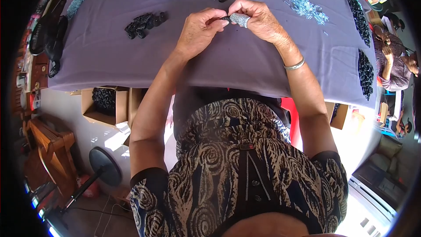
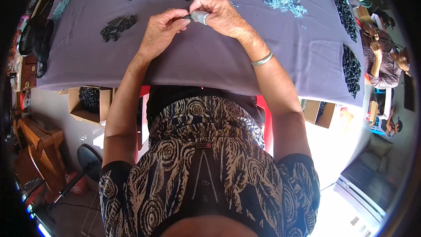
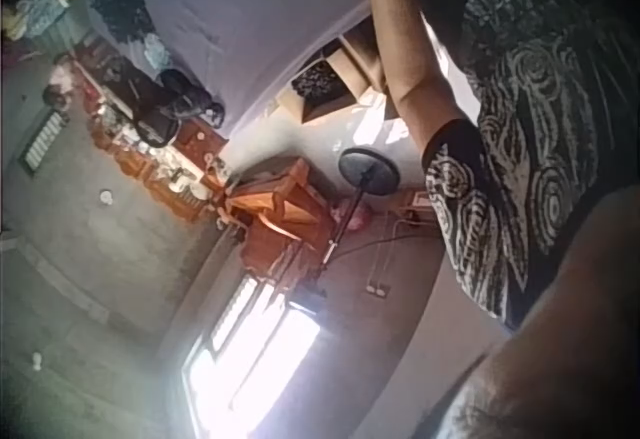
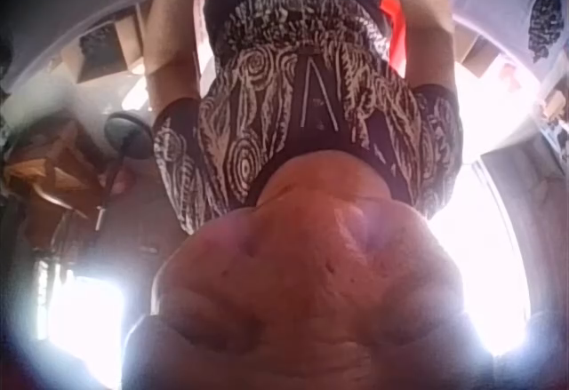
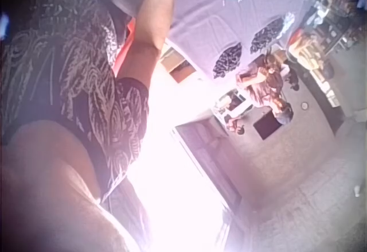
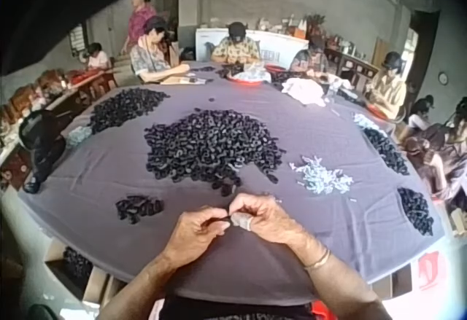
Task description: Assembling small black plastic parts by attaching white components on a workshop table.
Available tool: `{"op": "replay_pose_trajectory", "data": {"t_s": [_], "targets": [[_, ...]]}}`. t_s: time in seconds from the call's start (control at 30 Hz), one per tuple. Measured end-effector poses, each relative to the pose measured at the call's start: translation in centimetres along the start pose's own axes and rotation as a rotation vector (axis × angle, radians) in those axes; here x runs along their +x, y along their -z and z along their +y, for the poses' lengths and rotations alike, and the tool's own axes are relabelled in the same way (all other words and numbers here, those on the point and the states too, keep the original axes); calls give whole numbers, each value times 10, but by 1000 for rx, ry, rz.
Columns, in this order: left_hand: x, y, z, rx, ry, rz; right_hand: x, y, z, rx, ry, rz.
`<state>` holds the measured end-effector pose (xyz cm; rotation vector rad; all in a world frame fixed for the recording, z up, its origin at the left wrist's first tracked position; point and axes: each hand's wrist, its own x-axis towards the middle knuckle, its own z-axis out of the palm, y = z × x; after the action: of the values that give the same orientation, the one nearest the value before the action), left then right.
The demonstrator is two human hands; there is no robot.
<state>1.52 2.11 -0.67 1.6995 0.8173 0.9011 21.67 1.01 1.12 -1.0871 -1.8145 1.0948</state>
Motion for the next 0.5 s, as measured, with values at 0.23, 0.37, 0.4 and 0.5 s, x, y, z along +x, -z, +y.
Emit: {"op": "replay_pose_trajectory", "data": {"t_s": [0.23, 0.37, 0.4, 0.5], "targets": [[-1, -3, -3, 58, -11, 32, 0, -4, 0, -85, 23, 37], [-1, -2, -2, 129, -14, 39, 1, -8, -9, -235, 23, 81], [-1, -3, -3, 125, -18, 51, 1, -10, -11, -232, 19, 79], [1, -4, -3, 175, -72, 118, 2, -13, -16, -330, 36, 133]]}}
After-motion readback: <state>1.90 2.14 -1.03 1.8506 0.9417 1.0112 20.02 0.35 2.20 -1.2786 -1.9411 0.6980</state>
